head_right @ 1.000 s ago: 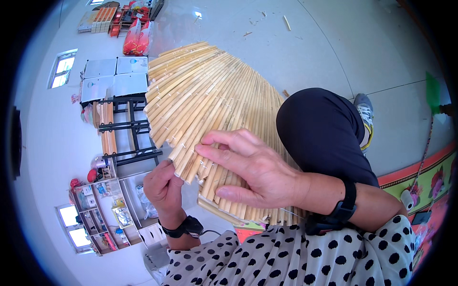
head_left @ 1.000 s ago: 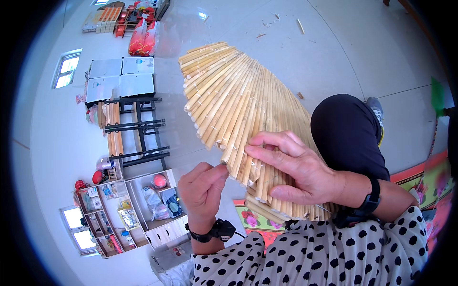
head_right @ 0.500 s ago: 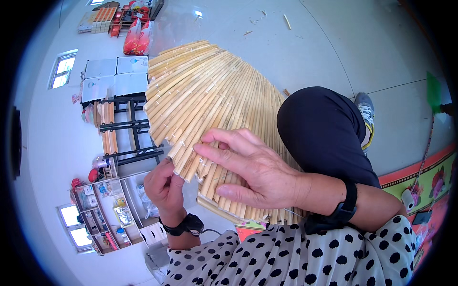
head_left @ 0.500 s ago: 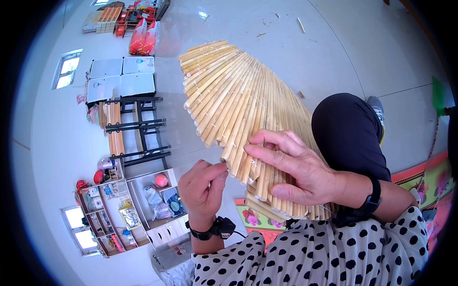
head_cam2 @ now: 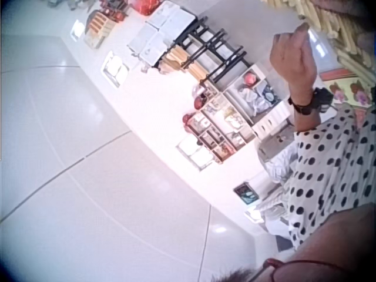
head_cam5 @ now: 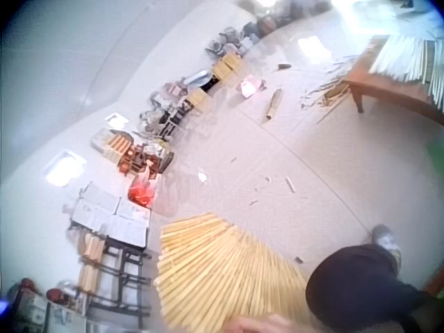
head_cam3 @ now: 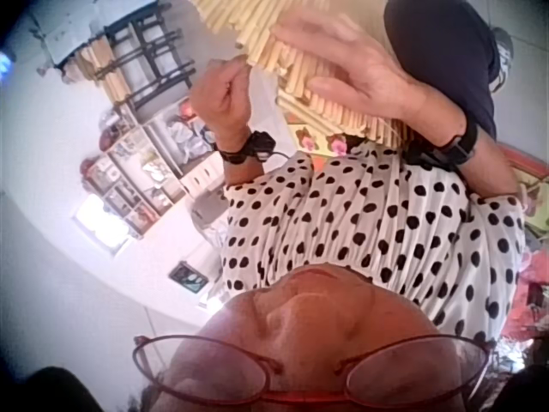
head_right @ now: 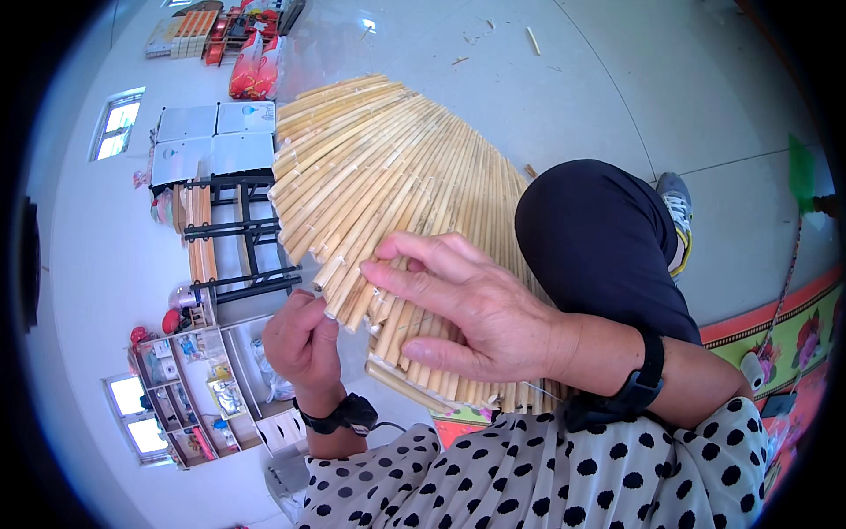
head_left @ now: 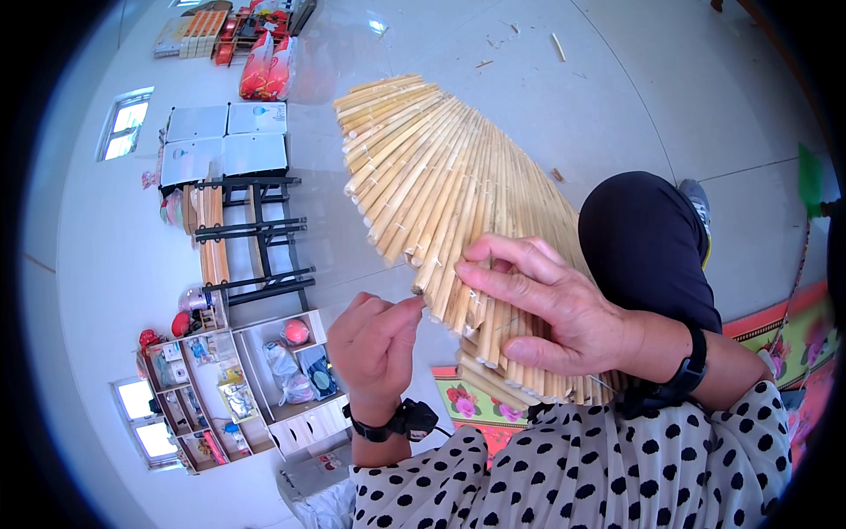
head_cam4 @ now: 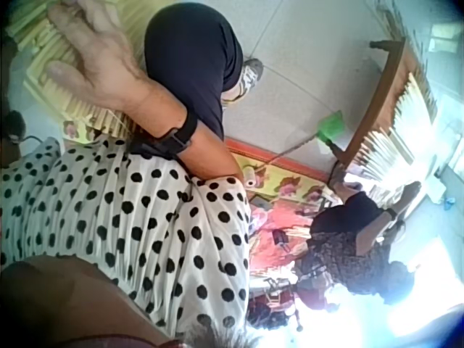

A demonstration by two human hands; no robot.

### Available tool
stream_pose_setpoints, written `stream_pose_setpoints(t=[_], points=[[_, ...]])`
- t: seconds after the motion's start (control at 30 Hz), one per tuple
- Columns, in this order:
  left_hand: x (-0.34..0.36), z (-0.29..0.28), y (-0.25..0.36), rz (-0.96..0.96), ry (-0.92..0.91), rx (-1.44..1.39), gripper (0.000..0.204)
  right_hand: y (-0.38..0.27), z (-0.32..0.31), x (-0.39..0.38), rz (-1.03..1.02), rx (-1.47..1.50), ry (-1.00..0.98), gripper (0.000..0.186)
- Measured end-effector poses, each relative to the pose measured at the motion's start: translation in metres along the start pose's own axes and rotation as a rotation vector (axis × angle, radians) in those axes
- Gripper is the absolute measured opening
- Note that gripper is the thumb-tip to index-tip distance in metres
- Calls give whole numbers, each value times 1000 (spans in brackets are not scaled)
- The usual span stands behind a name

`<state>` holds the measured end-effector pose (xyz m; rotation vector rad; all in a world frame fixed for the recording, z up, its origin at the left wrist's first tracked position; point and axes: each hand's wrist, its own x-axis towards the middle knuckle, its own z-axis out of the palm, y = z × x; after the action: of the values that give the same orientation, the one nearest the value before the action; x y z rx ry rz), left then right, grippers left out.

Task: The person is assembling a circular bamboo fan by threading a white cord through holes at the ends of bamboo sticks and securing them with knots. They use pliers to pull the cord through tight spots and trim excess cord.

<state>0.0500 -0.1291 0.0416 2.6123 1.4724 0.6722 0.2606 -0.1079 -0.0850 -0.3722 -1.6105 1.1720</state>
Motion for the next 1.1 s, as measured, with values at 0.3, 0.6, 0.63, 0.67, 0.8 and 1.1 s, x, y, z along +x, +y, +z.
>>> stream_pose_setpoints(t=[0.3, 0.6, 0.63, 0.67, 0.8, 1.1], points=[[-2, 11, -5, 37, 69, -57, 18, -1, -1, 0, -3, -18, 3, 66], [-2, 15, 0, 28, 85, -43, 18, -1, 0, 1, -17, -25, 9, 67], [-2, 16, 2, 21, 86, -36, 18, 0, 0, 0, -20, -28, 9, 67], [-1, 17, 5, 14, 87, -29, 17, 0, 0, 0, -23, -30, 8, 67], [1, 9, 15, -72, 6, 65, 15, -2, -1, 1, -22, -63, -5, 67], [-9, 15, 23, -327, 67, -99, 10, -9, -1, -2, -2, -83, -24, 65]])
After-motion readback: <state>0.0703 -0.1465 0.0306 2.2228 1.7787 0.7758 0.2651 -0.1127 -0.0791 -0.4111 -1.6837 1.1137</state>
